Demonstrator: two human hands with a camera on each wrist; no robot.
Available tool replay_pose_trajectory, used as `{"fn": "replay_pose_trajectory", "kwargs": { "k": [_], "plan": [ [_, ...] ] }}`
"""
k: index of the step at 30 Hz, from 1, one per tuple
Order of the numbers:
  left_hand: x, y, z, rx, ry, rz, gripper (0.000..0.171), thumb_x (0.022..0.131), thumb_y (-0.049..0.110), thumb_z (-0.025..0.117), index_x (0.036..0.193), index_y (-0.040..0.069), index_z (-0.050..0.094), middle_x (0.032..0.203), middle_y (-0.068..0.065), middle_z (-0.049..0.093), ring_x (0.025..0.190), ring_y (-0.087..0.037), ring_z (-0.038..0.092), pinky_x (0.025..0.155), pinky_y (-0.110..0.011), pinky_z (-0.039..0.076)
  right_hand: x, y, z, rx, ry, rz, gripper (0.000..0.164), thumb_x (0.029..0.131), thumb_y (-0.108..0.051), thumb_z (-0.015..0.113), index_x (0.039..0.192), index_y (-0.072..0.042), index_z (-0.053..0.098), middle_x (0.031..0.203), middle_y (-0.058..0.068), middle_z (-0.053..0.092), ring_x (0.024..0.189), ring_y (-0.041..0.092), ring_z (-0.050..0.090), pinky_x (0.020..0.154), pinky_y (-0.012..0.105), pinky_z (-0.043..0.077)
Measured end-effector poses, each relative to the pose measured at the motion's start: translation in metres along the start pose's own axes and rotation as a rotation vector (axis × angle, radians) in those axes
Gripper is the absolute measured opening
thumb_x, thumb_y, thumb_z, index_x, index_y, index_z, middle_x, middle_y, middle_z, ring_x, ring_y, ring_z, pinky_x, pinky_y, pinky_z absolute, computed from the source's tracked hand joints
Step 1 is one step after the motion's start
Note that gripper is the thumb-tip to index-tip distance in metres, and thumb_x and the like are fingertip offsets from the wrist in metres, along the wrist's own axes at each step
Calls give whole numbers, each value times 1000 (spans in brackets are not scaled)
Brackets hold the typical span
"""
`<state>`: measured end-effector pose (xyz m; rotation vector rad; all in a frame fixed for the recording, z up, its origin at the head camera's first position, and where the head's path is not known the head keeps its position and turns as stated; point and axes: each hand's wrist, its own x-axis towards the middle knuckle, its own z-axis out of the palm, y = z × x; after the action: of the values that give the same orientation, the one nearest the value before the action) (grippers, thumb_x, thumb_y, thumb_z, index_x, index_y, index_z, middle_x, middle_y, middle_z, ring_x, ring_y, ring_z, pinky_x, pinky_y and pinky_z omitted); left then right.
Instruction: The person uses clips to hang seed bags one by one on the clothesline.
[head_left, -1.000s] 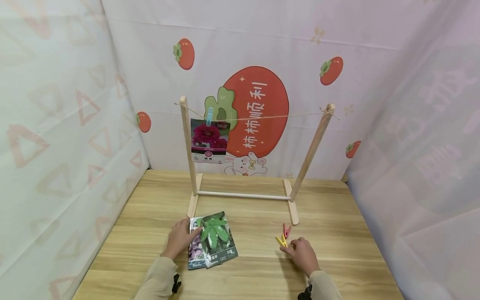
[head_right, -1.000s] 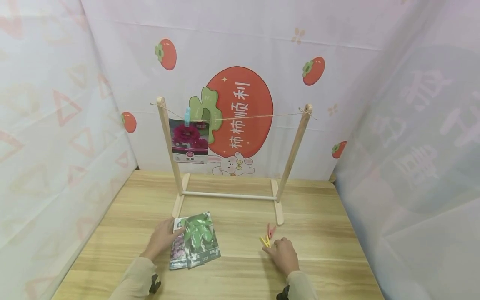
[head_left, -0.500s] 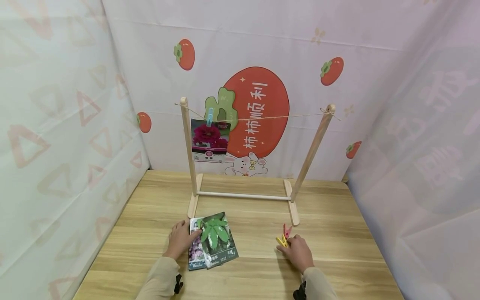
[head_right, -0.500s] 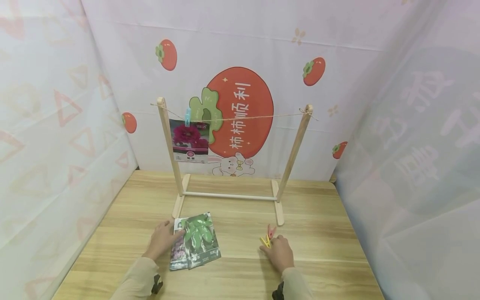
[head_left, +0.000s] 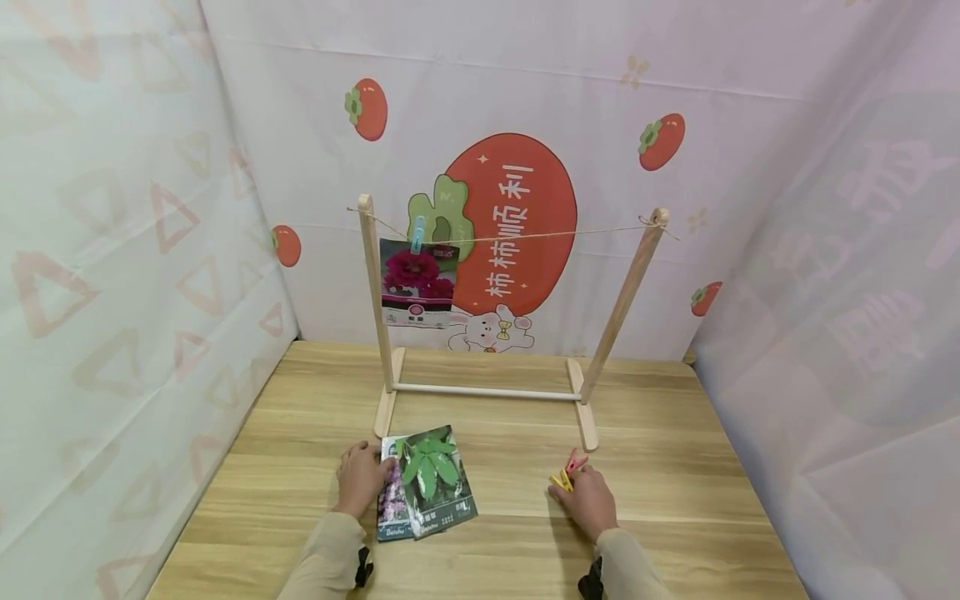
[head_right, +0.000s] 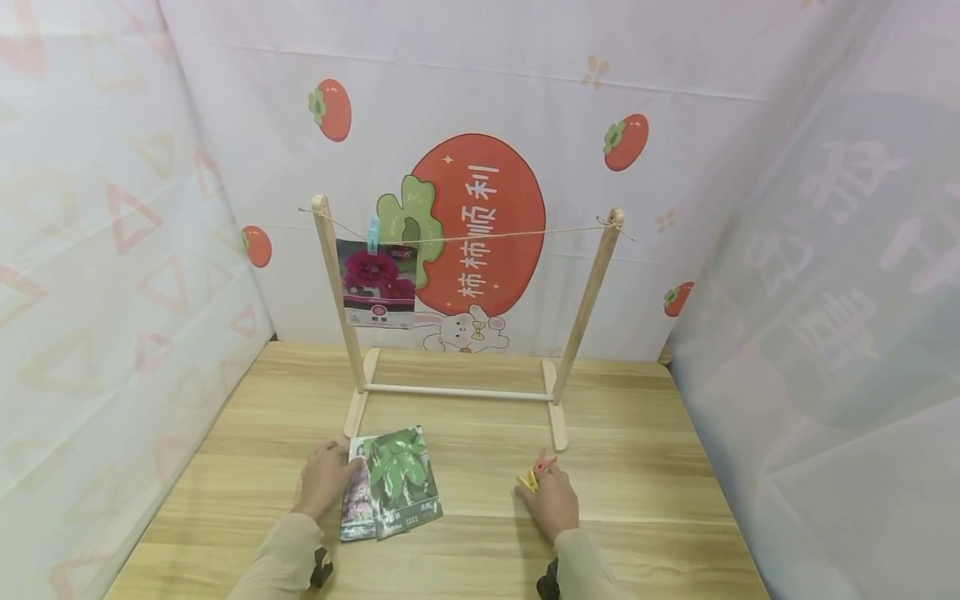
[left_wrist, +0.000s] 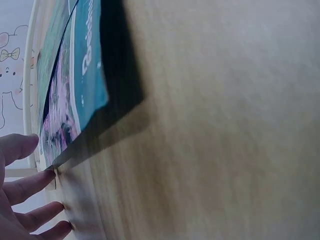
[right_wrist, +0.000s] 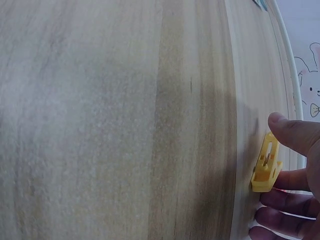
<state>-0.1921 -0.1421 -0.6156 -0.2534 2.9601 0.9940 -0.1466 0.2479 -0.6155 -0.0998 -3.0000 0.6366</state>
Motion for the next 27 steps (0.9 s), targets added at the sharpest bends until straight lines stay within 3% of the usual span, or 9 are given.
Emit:
{"fn": "replay_pose_trajectory", "kwargs": {
  "k": [11,18,24,27],
  "plan": [
    [4,7,4,-42,54,-38,36,85,25,73,108,-3,69,133,-31,52,125,-52,43,100,-67,34,-2,-3,3,-29,51,2,40,78,-38,80,90,-2,70,89,14,64,79,31,61,68,49,52],
    [4,6,7,-60,62,-81,34,84,24,74,107,-1,70,134,-29,52,126,-50,42,104,-67,28,-3,-3,8,-5,103,8,29,79,-32,79,76,-8,64,83,11,60,75,32,59,62,48,48],
    [8,3,4,-108,78,-102,30,84,23,75,101,0,71,132,-28,54,124,-48,43,105,-63,28,1,-6,10,5,103,47,32,79,-36,79,84,-7,67,89,12,62,79,31,60,64,47,50],
    [8,0,2,-111,89,-107,27,83,22,75,99,0,71,122,-26,61,116,-46,49,100,-64,31,2,-8,10,3,85,73,34,79,-37,79,86,-6,67,91,14,62,81,32,59,64,48,50]
  ]
}}
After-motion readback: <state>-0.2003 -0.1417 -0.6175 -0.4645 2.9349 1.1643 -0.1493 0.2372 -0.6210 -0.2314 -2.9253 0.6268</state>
